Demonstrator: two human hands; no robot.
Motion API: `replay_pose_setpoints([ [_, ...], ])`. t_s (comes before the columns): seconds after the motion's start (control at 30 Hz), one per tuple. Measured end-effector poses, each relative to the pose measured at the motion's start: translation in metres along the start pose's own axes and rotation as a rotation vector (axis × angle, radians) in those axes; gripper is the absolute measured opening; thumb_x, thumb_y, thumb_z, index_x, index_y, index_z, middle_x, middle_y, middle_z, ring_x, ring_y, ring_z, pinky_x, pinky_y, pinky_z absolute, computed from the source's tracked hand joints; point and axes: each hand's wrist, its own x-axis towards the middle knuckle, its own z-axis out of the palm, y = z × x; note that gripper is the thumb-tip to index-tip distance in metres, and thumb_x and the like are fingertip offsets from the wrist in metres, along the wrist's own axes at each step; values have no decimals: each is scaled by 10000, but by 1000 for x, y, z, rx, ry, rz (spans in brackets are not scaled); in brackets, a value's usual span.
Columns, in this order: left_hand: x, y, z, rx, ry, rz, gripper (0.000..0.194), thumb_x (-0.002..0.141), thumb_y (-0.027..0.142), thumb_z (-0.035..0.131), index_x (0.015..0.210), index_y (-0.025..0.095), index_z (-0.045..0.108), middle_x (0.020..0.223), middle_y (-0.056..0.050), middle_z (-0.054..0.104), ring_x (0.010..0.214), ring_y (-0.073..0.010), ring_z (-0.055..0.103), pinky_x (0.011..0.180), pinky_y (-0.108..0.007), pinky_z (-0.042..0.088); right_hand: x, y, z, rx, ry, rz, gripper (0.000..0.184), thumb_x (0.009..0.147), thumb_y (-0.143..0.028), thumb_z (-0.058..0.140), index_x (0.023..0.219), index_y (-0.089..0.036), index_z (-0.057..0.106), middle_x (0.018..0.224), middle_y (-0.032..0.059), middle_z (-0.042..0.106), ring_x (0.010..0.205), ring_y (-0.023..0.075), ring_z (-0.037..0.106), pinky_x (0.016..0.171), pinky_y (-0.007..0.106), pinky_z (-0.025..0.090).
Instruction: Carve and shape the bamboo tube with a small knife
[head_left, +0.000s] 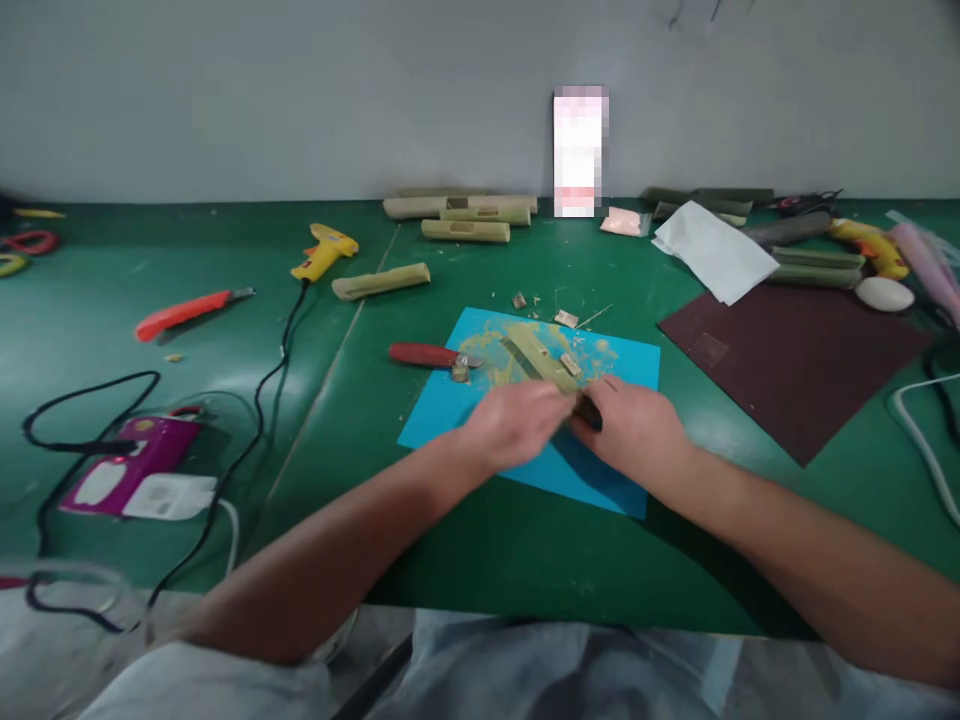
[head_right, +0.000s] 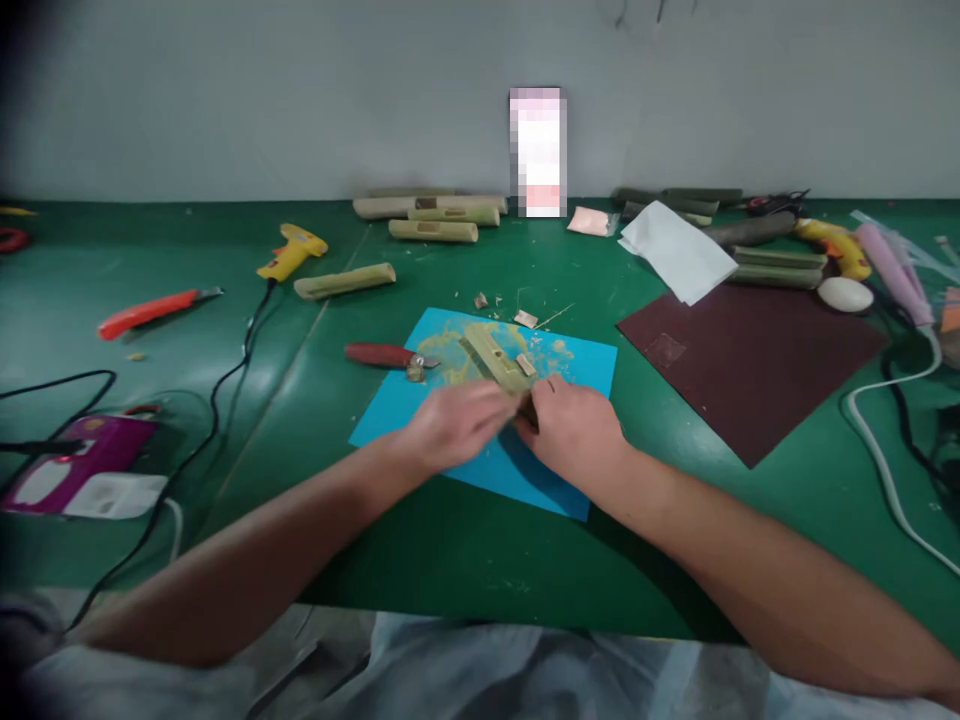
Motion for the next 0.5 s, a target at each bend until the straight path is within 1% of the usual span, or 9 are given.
replay_pose_setpoints([
  [0.1, 1, -2, -3, 36, 202, -160, 335, 1044, 296, 417, 1060, 164, 724, 881, -77, 697, 830, -187, 655, 737, -304, 529, 0, 0, 0, -1, -2, 26, 288, 941, -441, 553, 992, -180, 666, 976, 82, 724, 794, 217, 666, 603, 331, 332],
  [0.13, 1, -2, -4, 39, 191, -146, 333, 1042, 299, 421, 1036, 166, 726, 853, -71, 687, 816, -184, 653, 740, -306, 531, 0, 0, 0, 2, 0, 26, 286, 941, -440, 553, 989, -181, 664, 976, 82, 724, 794, 216, 666, 601, 330, 330],
  [0.17, 2, -1, -4, 28, 115, -96, 337, 1046, 300, 413, 1026, 176, 726, 856, -68, 685, 816, -184, 654, 738, -305, 533, 0, 0, 0, 6, 4, 19, 278, 943, -432, 548, 986, -183, 662, 979, 81, 724, 795, 214, 665, 601, 329, 329],
  [0.23, 2, 1, -3, -4, -1, -2, 348, 1051, 307, 401, 1029, 189, 727, 883, -71, 692, 810, -193, 661, 709, -306, 536, 0, 0, 2, 13, 11, 9, 268, 947, -425, 539, 975, -187, 658, 980, 79, 722, 791, 208, 660, 601, 326, 327],
  [0.27, 2, 1, -2, -9, 3, 5, 341, 1052, 300, 402, 1055, 192, 725, 875, -64, 695, 789, -190, 662, 692, -303, 536, 0, 0, 2, 15, 15, 10, 270, 947, -429, 537, 972, -188, 656, 978, 76, 720, 787, 205, 657, 601, 325, 326],
  [0.33, 3, 0, -1, 3, 127, -94, 337, 1050, 302, 411, 1079, 177, 722, 927, -78, 712, 833, -193, 673, 732, -312, 548, 0, 1, 2, 8, 19, 21, 281, 943, -446, 545, 969, -188, 655, 969, 74, 715, 774, 201, 650, 599, 324, 323],
  [0.37, 3, -1, 0, 9, 168, -129, 336, 1049, 303, 414, 1079, 172, 722, 938, -81, 716, 851, -193, 675, 753, -316, 550, 0, 1, 2, 4, 16, 24, 286, 940, -451, 550, 967, -187, 655, 966, 75, 713, 770, 201, 648, 597, 324, 321],
  [0.4, 3, -2, 1, 9, 167, -133, 336, 1049, 308, 415, 1074, 171, 722, 936, -80, 718, 862, -192, 676, 766, -316, 551, 1, 1, 2, 1, 13, 20, 285, 940, -450, 549, 966, -186, 656, 964, 76, 713, 769, 202, 647, 596, 324, 320],
  [0.5, 2, -6, 2, -20, 54, -67, 327, 1047, 324, 425, 1086, 189, 720, 895, -61, 714, 848, -185, 678, 756, -303, 550, 1, 0, 0, 1, 7, 6, 288, 948, -444, 534, 972, -185, 659, 965, 84, 715, 774, 205, 647, 598, 324, 322],
])
